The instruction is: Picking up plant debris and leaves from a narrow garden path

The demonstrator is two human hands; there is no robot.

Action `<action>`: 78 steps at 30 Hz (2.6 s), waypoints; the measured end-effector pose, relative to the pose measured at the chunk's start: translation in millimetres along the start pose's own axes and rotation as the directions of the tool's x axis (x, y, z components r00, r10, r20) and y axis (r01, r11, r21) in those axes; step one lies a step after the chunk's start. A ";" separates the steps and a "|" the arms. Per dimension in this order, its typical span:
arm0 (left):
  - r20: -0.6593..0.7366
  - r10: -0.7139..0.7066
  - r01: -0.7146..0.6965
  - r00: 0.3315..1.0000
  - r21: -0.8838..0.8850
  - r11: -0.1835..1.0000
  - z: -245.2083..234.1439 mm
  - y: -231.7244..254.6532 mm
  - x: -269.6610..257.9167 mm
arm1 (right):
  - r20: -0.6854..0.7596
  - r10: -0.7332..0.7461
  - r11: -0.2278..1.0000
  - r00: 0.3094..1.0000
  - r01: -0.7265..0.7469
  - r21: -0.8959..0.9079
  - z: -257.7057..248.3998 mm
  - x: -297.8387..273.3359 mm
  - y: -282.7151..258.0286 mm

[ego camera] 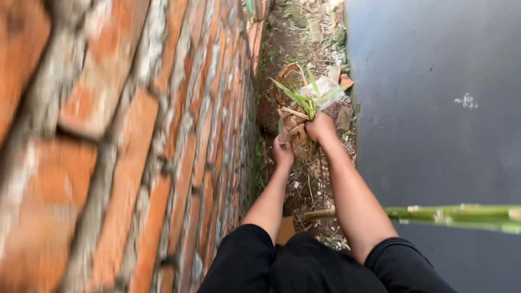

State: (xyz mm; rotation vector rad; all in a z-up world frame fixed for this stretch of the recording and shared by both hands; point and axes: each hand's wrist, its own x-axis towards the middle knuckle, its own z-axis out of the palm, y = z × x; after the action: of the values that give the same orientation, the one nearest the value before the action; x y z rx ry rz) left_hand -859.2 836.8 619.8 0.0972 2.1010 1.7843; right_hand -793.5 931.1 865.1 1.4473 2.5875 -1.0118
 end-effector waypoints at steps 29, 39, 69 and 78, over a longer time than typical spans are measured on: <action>0.189 0.073 -0.092 0.979 0.090 0.992 156.2 190.1 320.5 | 0.009 0.252 0.967 0.968 -0.252 -0.044 -141.5 412.8 94.1; 0.231 0.080 -0.094 0.970 0.052 0.994 236.5 257.3 396.3 | 0.052 0.244 0.967 0.968 -0.239 -0.091 -182.1 532.0 135.5; 0.076 -0.005 0.006 0.997 -0.012 1.000 428.0 386.7 790.7 | 0.118 0.093 0.986 0.989 -0.075 -0.148 -289.5 987.9 -41.8; -0.086 -0.029 0.041 0.996 0.138 0.990 444.5 373.1 874.5 | 0.468 -0.067 0.930 0.881 0.224 -0.290 -275.5 1106.5 -147.0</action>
State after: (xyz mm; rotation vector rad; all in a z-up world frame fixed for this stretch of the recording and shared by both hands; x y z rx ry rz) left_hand -1592.9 1581.3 714.7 0.0237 2.2715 1.6461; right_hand -1460.0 1866.9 822.6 0.8243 2.3906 -0.7490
